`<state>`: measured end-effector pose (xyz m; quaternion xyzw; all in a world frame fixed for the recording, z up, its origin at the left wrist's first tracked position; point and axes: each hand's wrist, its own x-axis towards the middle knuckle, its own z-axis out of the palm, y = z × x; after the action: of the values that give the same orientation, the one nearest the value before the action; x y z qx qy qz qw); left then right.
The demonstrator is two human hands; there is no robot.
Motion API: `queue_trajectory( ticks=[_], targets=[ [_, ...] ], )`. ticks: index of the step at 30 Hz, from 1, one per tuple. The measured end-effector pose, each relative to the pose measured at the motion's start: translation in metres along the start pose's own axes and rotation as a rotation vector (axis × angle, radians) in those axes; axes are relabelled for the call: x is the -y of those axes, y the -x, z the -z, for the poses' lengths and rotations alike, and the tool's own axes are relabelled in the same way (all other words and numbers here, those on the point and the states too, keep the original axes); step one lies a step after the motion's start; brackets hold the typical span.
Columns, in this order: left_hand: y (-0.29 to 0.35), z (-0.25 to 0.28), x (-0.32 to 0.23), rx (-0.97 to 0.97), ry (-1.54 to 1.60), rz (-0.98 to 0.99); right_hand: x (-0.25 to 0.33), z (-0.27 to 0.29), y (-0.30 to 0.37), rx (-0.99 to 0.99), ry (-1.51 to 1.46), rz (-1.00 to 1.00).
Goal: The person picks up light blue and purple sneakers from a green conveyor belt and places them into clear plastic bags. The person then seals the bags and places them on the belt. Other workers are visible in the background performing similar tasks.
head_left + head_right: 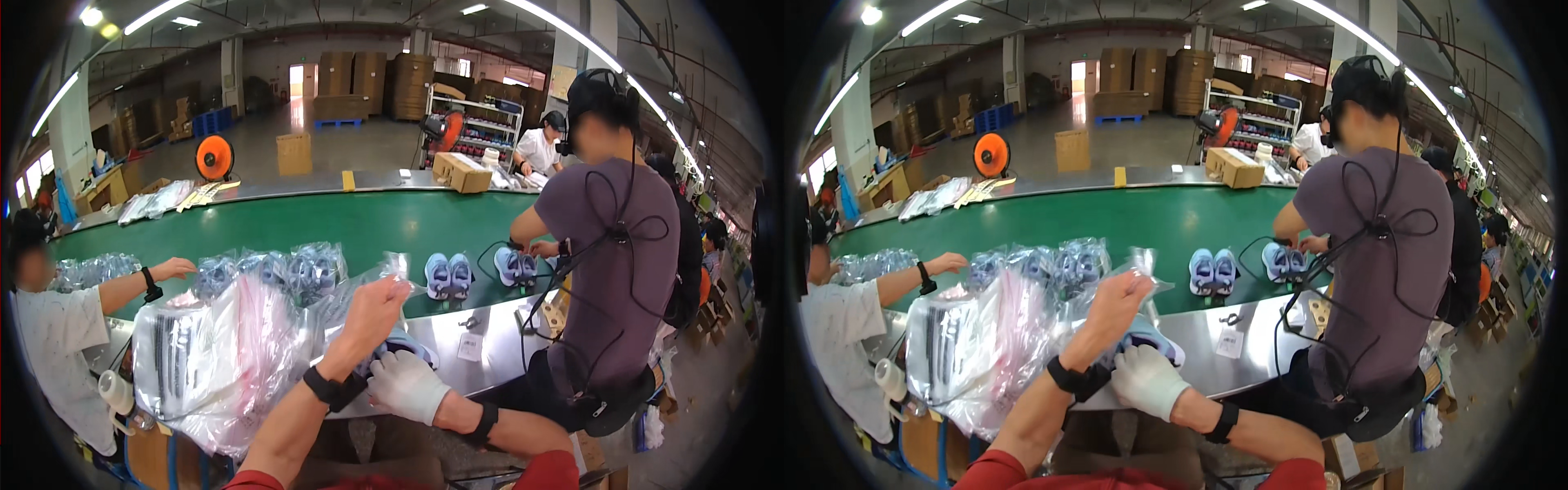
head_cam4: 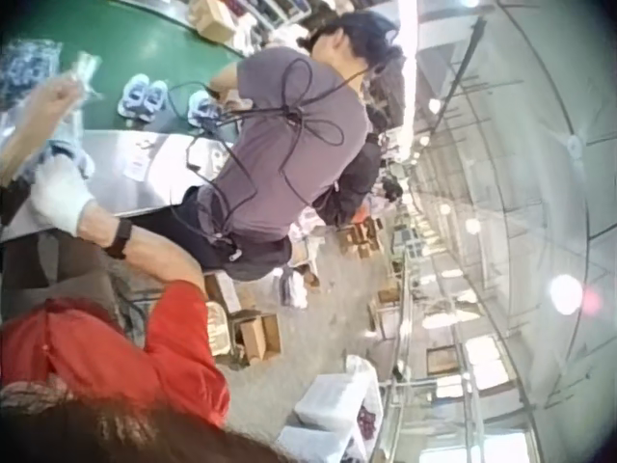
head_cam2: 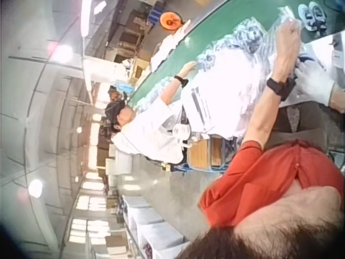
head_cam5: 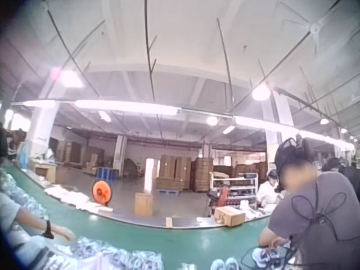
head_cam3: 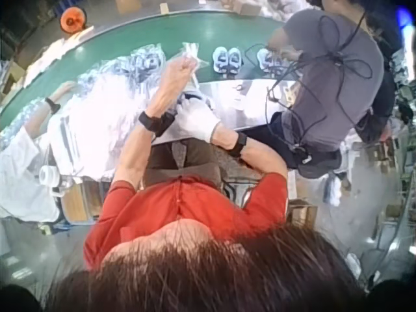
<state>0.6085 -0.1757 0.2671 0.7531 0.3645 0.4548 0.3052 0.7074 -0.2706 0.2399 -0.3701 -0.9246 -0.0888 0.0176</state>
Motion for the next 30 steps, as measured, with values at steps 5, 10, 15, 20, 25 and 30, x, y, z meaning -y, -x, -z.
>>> queue_trajectory(
  ticks=[5, 10, 15, 20, 25, 30],
  targets=[
    [0.031, -0.007, -0.013, 0.461, -0.103, -0.04, -0.013, -0.033, 0.003, -0.044, -0.334, 0.109],
    [0.032, 0.01, 0.019, 0.2, 0.04, 0.084, 0.012, -0.018, -0.009, -0.124, -0.276, 0.033],
    [0.042, 0.01, 0.002, 0.325, 0.076, 0.088, 0.019, -0.037, -0.029, 0.229, -0.159, 0.184],
    [0.064, -0.012, -0.013, 0.563, -0.125, -0.088, -0.007, -0.24, 0.021, -0.676, -1.238, -0.594],
    [0.08, 0.021, 0.011, 0.188, -0.173, 0.055, -0.039, -0.07, -0.023, -0.091, -0.596, -0.361],
    [0.122, -0.018, 0.009, 0.276, -0.174, -0.257, -0.018, -0.127, -0.032, -0.444, -0.47, -0.419]
  ],
)
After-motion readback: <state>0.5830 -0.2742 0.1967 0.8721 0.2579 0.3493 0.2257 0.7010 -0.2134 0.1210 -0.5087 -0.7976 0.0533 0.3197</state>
